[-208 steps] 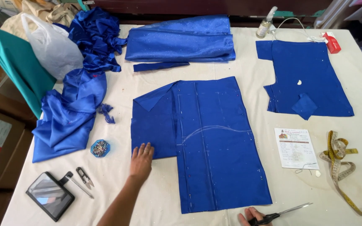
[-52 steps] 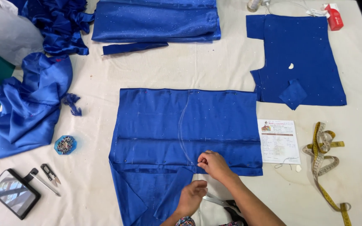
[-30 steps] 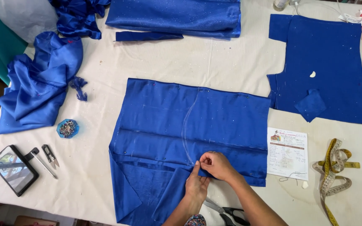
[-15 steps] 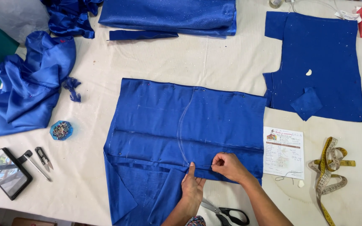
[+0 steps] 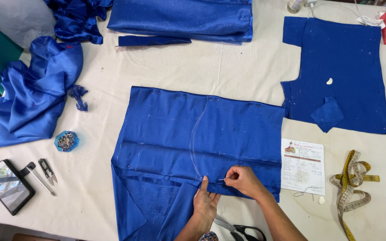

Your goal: The person marks a blue fabric piece with chalk along a curved line, then uses scissors to cut the fabric along the marked line. The person also folds and adjusts the fabric during the process.

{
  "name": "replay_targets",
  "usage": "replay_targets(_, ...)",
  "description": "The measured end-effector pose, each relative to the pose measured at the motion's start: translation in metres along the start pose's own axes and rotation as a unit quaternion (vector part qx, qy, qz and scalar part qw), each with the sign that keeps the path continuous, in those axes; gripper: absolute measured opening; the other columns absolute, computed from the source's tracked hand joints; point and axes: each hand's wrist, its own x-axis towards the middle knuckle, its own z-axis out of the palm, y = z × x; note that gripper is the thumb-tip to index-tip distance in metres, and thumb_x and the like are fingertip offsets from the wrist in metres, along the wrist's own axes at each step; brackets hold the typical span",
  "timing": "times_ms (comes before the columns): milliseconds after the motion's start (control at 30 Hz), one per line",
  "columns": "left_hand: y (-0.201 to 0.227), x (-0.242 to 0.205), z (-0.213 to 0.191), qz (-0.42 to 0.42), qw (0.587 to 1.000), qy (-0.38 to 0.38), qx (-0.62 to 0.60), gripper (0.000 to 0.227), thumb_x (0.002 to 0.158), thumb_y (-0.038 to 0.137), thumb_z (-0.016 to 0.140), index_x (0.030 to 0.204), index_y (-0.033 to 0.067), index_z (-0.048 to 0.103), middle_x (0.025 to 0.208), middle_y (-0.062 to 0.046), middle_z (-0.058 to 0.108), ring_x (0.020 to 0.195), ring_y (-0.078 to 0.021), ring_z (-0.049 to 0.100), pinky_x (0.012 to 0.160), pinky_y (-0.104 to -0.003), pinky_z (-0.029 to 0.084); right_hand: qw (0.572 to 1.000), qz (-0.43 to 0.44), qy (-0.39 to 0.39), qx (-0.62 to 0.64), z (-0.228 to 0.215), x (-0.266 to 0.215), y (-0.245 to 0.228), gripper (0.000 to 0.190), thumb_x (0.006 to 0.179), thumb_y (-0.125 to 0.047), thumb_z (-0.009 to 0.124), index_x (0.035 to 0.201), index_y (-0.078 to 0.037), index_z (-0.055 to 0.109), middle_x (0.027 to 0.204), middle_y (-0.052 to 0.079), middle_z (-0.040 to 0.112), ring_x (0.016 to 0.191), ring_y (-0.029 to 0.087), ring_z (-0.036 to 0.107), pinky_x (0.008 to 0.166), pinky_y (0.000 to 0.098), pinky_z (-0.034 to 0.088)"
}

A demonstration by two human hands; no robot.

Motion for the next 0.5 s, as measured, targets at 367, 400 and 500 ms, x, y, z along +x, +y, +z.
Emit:
replay_targets(367,-0.001,0.005,-0.002,-0.001,1.0,-0.003,0.012,0.041,0.086,0.023,0.073,0.121,0.0032,0.064,0.124,-0.024,0.069,0.118,-0.0364,0.065,0.106,-0.046,0.051,0.998,-0.048,-0.031,-0.006,-0.001,0.003,0.017,0.019,0.088,-0.025,0.077,0.076,-0.012,0.071,0.067,-0.004,0.06,0.061,0.007,0.049,0.056,0.0237,0.04)
replay_targets(400,0.0,0.004,-0.001,-0.003,1.0,0.001,0.015,0.041,0.087,0.023,0.073,0.122,0.0034,0.063,0.125,-0.023,0.069,0.119,-0.0365,0.064,0.108,-0.046,0.05,0.997,-0.068,-0.03,-0.011,-0.001,0.003,0.018,0.021,0.089,-0.025,0.075,0.074,-0.012,0.069,0.066,-0.005,0.058,0.061,0.008,0.048,0.057,0.0243,0.039)
replay_targets(500,-0.001,0.007,-0.002,0.0,1.0,0.0,0.015,0.04,0.087,0.022,0.073,0.12,0.0029,0.064,0.123,-0.024,0.07,0.117,-0.0363,0.066,0.106,-0.046,0.051,0.994,-0.097,-0.034,-0.046,0.0,0.008,0.027,0.024,0.09,-0.031,0.073,0.075,-0.014,0.066,0.068,-0.006,0.057,0.062,0.008,0.047,0.059,0.0256,0.04)
